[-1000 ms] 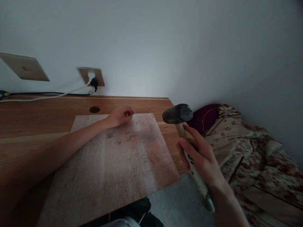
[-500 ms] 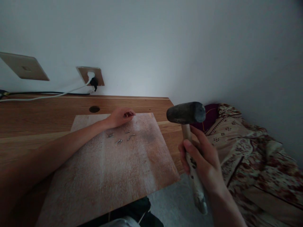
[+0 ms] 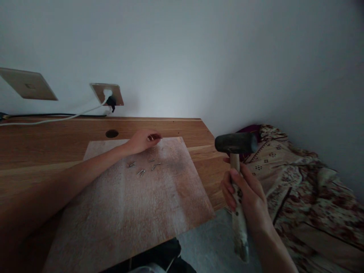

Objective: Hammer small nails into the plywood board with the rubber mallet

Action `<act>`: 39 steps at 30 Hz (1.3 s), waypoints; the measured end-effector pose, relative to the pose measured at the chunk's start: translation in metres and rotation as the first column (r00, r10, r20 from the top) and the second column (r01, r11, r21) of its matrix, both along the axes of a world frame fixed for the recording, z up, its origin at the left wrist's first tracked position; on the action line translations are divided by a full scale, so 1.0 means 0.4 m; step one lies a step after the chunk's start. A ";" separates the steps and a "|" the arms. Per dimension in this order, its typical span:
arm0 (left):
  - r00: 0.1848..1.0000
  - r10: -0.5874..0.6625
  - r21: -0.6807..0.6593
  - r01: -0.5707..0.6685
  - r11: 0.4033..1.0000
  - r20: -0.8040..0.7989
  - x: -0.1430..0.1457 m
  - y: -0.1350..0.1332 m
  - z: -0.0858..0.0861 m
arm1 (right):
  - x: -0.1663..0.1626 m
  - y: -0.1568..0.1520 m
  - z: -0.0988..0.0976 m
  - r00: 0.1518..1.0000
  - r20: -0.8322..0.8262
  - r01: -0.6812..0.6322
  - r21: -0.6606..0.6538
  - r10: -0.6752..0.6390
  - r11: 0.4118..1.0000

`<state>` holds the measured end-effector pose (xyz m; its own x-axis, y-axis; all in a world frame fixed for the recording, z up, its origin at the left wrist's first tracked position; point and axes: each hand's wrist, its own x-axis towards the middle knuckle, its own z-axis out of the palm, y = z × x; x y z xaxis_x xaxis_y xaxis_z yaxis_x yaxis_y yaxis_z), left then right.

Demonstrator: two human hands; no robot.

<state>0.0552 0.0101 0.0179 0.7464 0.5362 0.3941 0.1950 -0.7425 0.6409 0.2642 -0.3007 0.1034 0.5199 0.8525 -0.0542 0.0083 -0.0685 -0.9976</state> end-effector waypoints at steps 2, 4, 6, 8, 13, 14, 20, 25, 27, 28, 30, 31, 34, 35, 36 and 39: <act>1.000 -0.018 0.007 0.018 1.000 -0.009 0.011 -0.002 0.015 | -0.003 -0.001 -0.032 0.998 -0.046 -0.049 -0.088 0.045 0.995; 0.999 -0.035 0.009 0.035 0.999 -0.022 0.028 -0.008 0.027 | -0.011 0.007 -0.068 0.990 -0.104 -0.111 -0.159 0.095 0.981; 0.998 -0.048 -0.001 0.048 0.999 -0.033 0.050 -0.015 0.033 | -0.022 0.021 -0.095 0.978 -0.157 -0.164 -0.192 0.135 0.968; 0.998 -0.058 -0.017 0.057 0.998 -0.038 0.073 -0.022 0.032 | -0.029 0.039 -0.111 0.974 -0.172 -0.184 -0.211 0.149 0.960; 0.992 -0.109 -0.025 0.108 0.994 -0.058 0.115 -0.029 0.014 | -0.028 0.079 -0.135 0.979 -0.139 -0.183 -0.245 0.152 0.952; 0.990 -0.121 -0.023 0.120 0.993 -0.066 0.118 -0.028 0.012 | -0.026 0.084 -0.142 0.979 -0.131 -0.187 -0.245 0.159 0.951; 0.978 -0.185 0.025 0.188 0.982 -0.093 0.118 -0.032 -0.002 | -0.018 0.095 -0.171 0.953 -0.154 -0.291 -0.222 0.262 0.931; 0.979 -0.184 0.112 0.193 0.975 -0.090 0.121 -0.041 -0.020 | -0.012 0.096 -0.166 0.946 -0.202 -0.297 -0.218 0.254 0.930; 0.981 -0.178 0.086 0.185 0.979 -0.081 0.124 -0.041 -0.029 | -0.008 0.097 -0.171 0.946 -0.192 -0.299 -0.214 0.260 0.930; 0.982 -0.175 0.063 0.180 0.982 -0.074 0.126 -0.041 -0.032 | -0.005 0.099 -0.175 0.947 -0.184 -0.300 -0.208 0.264 0.931; 0.984 -0.168 0.013 0.169 0.985 -0.061 0.129 -0.038 -0.039 | -0.003 0.108 -0.181 0.950 -0.163 -0.296 -0.192 0.267 0.936; 0.985 -0.166 -0.008 0.166 0.986 -0.055 0.131 -0.036 -0.042 | -0.002 0.116 -0.181 0.951 -0.155 -0.293 -0.184 0.267 0.938; 0.986 -0.164 -0.056 0.162 0.985 -0.035 0.132 -0.030 -0.048 | -0.006 0.151 -0.169 0.950 -0.112 -0.306 -0.145 0.291 0.941; 0.986 -0.164 -0.071 0.162 0.984 -0.027 0.132 -0.029 -0.050 | -0.009 0.167 -0.162 0.948 -0.084 -0.317 -0.128 0.308 0.940; 0.986 -0.163 -0.088 0.161 0.983 -0.020 0.131 -0.028 -0.052 | -0.012 0.183 -0.155 0.945 -0.049 -0.328 -0.111 0.325 0.938; 0.986 -0.164 -0.132 0.162 0.978 -0.008 0.128 -0.027 -0.055 | -0.025 0.229 -0.140 0.938 0.054 -0.337 -0.078 0.341 0.938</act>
